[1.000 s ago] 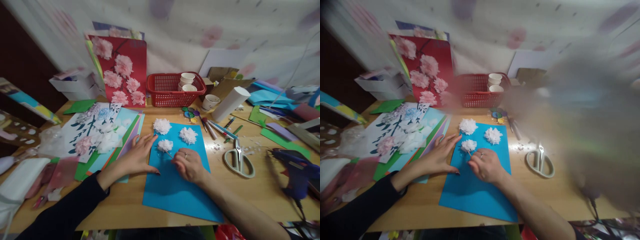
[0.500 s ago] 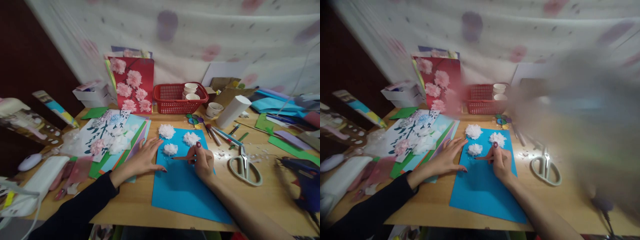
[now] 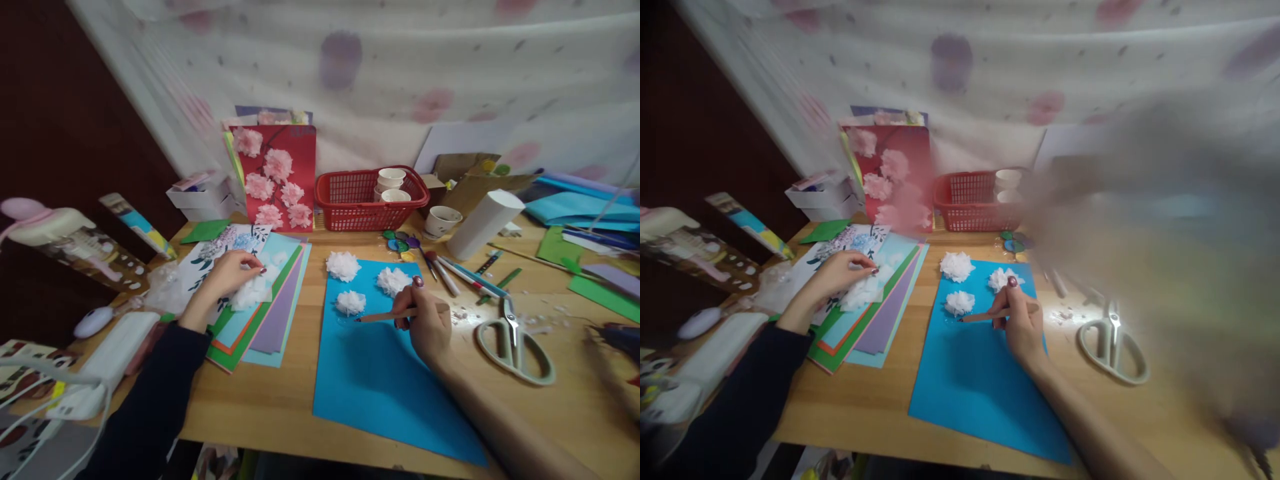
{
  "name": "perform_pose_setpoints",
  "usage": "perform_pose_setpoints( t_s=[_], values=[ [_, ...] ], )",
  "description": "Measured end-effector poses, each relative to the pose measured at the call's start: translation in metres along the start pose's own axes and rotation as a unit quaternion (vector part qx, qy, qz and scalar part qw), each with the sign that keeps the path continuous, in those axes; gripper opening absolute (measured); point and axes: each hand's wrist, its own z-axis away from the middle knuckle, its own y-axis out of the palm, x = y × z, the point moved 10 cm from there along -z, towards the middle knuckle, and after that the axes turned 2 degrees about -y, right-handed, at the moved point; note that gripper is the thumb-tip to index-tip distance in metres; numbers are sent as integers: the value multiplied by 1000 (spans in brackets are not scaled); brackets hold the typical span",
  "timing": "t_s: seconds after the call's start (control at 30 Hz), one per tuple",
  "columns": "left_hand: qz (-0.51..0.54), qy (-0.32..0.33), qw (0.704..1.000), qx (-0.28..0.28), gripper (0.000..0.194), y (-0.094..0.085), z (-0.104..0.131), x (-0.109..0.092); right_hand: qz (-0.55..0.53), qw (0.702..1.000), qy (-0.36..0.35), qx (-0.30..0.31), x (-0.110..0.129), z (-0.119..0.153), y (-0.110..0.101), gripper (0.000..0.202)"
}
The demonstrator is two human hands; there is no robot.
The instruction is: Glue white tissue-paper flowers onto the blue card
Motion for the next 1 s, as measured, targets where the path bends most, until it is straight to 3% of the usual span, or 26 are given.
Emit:
perform_pose_setpoints(
  t_s=[0.13, 0.27, 0.5, 0.6, 0.77, 0.87, 1.0],
  values=[
    [-5, -2, 1000, 16, 29, -5, 3, 0, 0, 1000, 7, 0, 0, 1, 0, 64],
    [9, 12, 998, 61, 22, -3, 7, -10, 9, 1000, 2, 8, 2, 1, 1, 65],
    [173, -30, 983, 52, 27, -14, 16, -27, 51, 998, -1, 33, 3, -1, 7, 67],
    [262, -21, 962, 77, 29, 0, 21, -44, 96, 994, -16, 49, 3, 0, 11, 65],
    [292, -1, 946, 140, 33, 30, 32, -72, 127, 990, -43, 47, 7, 2, 11, 65],
    [330, 2, 930, 164, 30, 41, 37, -85, 123, 991, -58, 15, 13, 2, 4, 65],
    [365, 9, 910, 196, 23, 57, 45, -109, 121, 988, -69, -72, 17, 0, -16, 68]
  ],
)
